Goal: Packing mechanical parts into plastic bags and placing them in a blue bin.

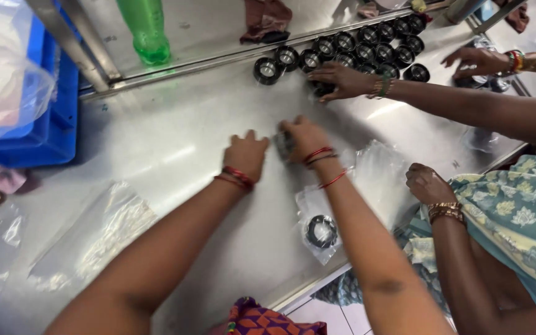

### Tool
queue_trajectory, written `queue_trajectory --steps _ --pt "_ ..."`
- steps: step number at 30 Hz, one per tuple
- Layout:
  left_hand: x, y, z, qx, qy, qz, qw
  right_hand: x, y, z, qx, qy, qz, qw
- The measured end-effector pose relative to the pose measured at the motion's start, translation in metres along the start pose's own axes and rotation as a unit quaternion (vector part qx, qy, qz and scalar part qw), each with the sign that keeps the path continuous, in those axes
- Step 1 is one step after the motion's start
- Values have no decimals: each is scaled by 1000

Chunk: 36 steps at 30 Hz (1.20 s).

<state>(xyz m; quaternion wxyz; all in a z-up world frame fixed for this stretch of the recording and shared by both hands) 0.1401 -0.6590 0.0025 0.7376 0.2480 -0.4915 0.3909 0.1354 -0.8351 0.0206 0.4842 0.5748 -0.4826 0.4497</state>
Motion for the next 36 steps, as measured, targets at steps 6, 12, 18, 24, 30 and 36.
queue_trajectory --steps 6,12,18,24,30,36 --pt "70 94 -61 110 -29 -63 992 -12 59 -150 27 -95 32 995" --pt "93 201 -115 161 393 32 905 -29 109 -206 34 -662 -39 747" --pt "192 346 -162 135 527 171 821 19 121 -377 161 -739 -138 639" --pt "272 452 -293 101 593 278 749 67 95 -575 279 -579 -99 760" --pt "272 475 -469 88 672 382 628 28 24 -717 332 -558 -76 757" --pt "216 466 -567 63 615 476 625 -46 -25 -756 276 -570 -67 771"
Point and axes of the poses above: each hand's wrist, its own y-axis away from the middle knuckle, its own x-axis out of the back of the hand, z = x × y, the point moved 3 cm from there along -y, towards the middle knuckle, and after that the axes turned 2 degrees about -z, right-handed, at the moved point
